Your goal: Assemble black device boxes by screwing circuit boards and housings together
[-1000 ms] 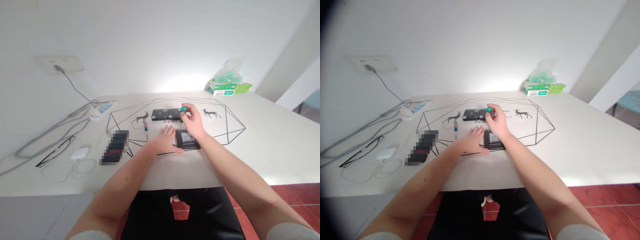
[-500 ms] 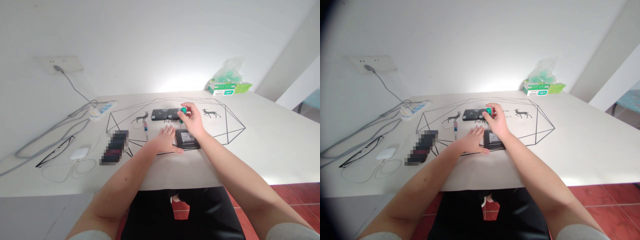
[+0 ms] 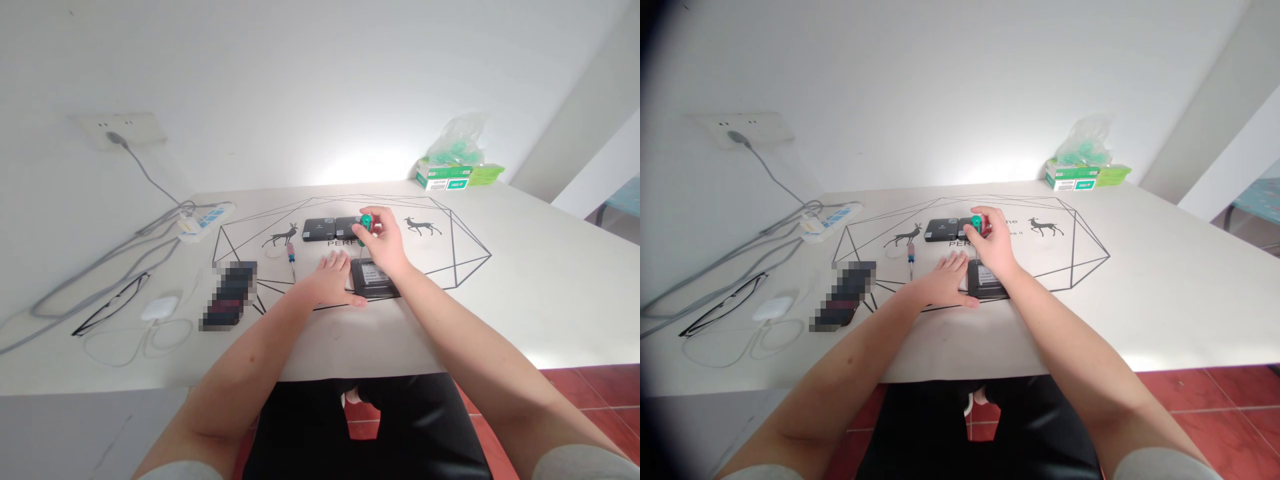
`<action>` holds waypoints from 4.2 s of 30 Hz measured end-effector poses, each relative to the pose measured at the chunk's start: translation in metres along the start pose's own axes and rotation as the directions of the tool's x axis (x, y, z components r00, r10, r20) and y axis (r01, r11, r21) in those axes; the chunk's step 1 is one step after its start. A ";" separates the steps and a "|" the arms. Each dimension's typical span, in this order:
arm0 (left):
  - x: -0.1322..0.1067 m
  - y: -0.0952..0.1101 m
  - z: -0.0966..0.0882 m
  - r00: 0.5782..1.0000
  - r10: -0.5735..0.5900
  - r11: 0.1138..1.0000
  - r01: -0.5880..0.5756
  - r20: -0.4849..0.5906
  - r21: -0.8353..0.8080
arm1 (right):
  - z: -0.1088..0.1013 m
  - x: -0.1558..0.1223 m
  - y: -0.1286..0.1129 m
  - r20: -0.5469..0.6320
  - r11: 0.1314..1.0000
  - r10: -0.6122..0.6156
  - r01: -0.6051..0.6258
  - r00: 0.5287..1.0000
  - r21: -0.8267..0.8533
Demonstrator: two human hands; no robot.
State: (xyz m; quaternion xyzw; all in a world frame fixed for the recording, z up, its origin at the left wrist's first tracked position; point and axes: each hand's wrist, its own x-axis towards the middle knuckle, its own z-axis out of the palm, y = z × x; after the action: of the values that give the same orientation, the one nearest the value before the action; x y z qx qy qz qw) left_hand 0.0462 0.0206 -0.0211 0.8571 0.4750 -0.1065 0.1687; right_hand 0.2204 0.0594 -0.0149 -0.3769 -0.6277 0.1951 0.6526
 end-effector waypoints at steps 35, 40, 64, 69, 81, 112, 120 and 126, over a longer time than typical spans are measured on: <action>-0.001 0.001 0.000 1.000 -0.006 1.000 0.006 0.003 0.003 | -0.001 -0.001 0.002 0.027 0.994 0.060 -0.062 0.998 0.088; 0.000 0.000 -0.001 1.000 0.001 1.000 -0.001 0.003 0.003 | -0.002 0.000 0.000 0.073 0.986 0.052 -0.062 0.996 0.155; -0.002 0.003 -0.003 1.000 -0.011 1.000 0.011 0.014 0.011 | -0.003 0.000 0.000 0.034 0.997 -0.057 0.058 0.998 -0.053; -0.001 0.001 -0.001 1.000 -0.004 1.000 0.004 -0.001 -0.001 | -0.005 0.001 0.000 0.041 0.997 -0.061 0.063 0.997 -0.044; -0.001 0.002 -0.001 1.000 -0.004 1.000 0.004 -0.002 0.008 | -0.005 0.001 0.000 0.041 0.996 -0.071 0.073 0.997 -0.043; -0.001 0.000 -0.001 1.000 -0.005 1.000 0.005 0.000 -0.012 | -0.008 0.004 -0.003 -0.002 0.998 -0.049 0.049 0.999 -0.028; -0.002 0.002 -0.002 1.000 -0.007 1.000 0.007 0.002 0.000 | -0.004 0.001 0.002 0.052 0.998 -0.035 0.038 0.998 -0.058; -0.002 0.002 -0.002 1.000 -0.010 1.000 0.010 0.005 0.003 | -0.005 0.001 0.002 0.037 0.998 -0.041 0.043 0.998 -0.041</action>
State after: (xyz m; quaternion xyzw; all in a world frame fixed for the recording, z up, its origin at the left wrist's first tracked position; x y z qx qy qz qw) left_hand 0.0472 0.0191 -0.0185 0.8546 0.4787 -0.1105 0.1680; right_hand 0.2263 0.0606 -0.0153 -0.3736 -0.6510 0.1748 0.6372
